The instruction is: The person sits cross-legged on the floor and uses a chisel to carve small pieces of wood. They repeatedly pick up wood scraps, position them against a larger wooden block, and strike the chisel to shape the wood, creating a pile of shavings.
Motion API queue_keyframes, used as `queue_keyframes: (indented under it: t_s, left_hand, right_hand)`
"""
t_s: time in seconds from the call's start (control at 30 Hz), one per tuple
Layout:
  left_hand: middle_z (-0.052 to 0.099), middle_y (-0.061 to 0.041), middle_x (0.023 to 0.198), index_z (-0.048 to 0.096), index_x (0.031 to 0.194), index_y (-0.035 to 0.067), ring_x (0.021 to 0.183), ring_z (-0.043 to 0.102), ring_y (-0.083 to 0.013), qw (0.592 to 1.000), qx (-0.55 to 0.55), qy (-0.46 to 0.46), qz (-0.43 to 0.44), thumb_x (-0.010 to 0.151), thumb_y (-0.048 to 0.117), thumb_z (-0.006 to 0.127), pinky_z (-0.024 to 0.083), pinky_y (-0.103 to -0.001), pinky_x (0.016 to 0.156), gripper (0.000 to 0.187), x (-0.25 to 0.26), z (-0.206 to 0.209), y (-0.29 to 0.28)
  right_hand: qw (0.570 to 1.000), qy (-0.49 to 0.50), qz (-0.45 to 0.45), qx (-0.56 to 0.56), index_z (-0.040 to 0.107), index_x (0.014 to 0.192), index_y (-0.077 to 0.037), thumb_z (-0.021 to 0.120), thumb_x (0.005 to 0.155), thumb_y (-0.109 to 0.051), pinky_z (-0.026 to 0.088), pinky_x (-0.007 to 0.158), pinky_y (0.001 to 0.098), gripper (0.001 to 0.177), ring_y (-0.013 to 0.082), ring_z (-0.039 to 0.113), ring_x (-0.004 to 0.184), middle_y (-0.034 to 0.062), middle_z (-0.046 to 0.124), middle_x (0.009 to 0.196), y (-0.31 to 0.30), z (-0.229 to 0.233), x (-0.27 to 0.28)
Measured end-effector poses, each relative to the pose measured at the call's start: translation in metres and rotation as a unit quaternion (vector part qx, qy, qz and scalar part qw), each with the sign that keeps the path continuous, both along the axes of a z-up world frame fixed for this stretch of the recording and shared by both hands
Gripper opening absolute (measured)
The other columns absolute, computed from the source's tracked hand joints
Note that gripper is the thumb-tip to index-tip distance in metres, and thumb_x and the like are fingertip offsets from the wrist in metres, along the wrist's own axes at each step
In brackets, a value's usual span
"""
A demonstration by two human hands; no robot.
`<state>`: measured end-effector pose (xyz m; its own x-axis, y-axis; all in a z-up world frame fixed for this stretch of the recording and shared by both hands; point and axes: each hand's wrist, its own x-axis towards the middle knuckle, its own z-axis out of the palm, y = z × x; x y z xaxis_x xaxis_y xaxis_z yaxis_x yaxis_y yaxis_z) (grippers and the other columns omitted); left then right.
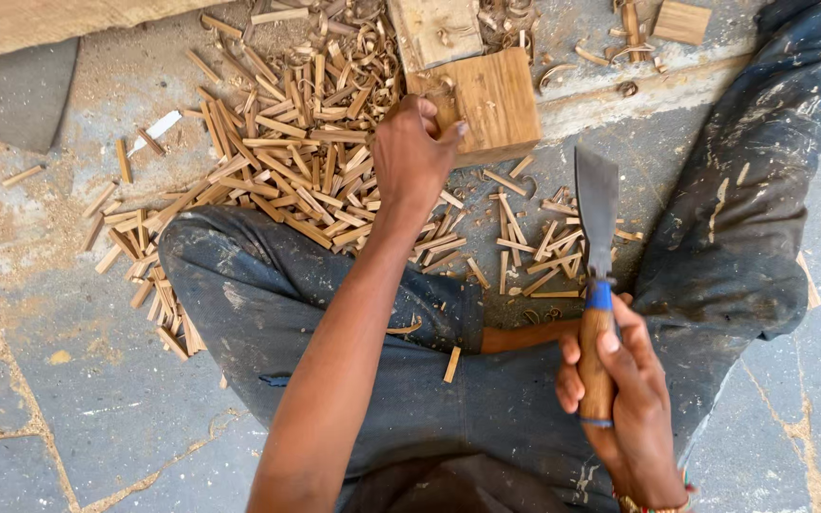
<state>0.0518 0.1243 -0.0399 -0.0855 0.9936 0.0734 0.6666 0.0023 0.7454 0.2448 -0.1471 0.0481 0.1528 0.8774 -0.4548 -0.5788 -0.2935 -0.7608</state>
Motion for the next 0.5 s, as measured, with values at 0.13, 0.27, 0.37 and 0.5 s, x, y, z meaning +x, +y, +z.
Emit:
queue_keyframes:
  t_s: [0.13, 0.27, 0.37, 0.5]
  left_hand:
    - [0.077, -0.009, 0.078, 0.079, 0.088, 0.005, 0.056, 0.074, -0.0110, 0.991, -0.126, -0.042, 0.029, 0.083, 0.012, 0.080, 0.059, -0.022, 0.044, 0.008, -0.009, 0.017, 0.006]
    - [0.079, -0.009, 0.074, 0.080, 0.092, 0.005, 0.052, 0.072, -0.0100, 0.971, -0.224, -0.080, 0.038, 0.088, 0.015, 0.078, 0.057, -0.020, 0.043, 0.011, -0.023, 0.030, 0.011]
    - [0.079, -0.009, 0.076, 0.079, 0.096, 0.004, 0.049, 0.072, -0.0067, 0.964, -0.212, -0.154, 0.049, 0.090, 0.012, 0.074, 0.060, -0.020, 0.041, 0.012, -0.026, 0.026, 0.016]
    - [0.079, -0.012, 0.081, 0.077, 0.105, 0.002, 0.045, 0.064, -0.0087, 0.994, -0.064, -0.089, 0.012, 0.097, 0.010, 0.068, 0.051, -0.027, 0.037, 0.015, -0.041, 0.021, -0.006]
  right_hand:
    - [0.999, -0.019, -0.014, -0.040, 0.040, 0.148, -0.007, 0.054, 0.097, -0.015, 0.049, 0.048, 0.0316, 0.053, 0.0205, 0.057, 0.061, 0.0203, 0.058, 0.095, -0.016, -0.008, 0.000]
    - [0.999, 0.018, 0.003, -0.050, 0.040, 0.147, -0.004, 0.056, 0.094, -0.009, 0.049, 0.046, 0.0309, 0.056, 0.0208, 0.059, 0.064, 0.0210, 0.059, 0.101, -0.015, -0.014, -0.007]
    - [0.998, 0.027, 0.050, -0.039, 0.039, 0.143, -0.002, 0.056, 0.092, -0.007, 0.050, 0.042, 0.0313, 0.054, 0.0224, 0.060, 0.062, 0.0227, 0.058, 0.099, -0.002, -0.014, -0.018]
    - [0.992, 0.023, 0.121, -0.024, 0.040, 0.142, -0.002, 0.057, 0.093, -0.009, 0.047, 0.037, 0.0283, 0.052, 0.0185, 0.057, 0.056, 0.0203, 0.058, 0.098, 0.017, -0.007, -0.028]
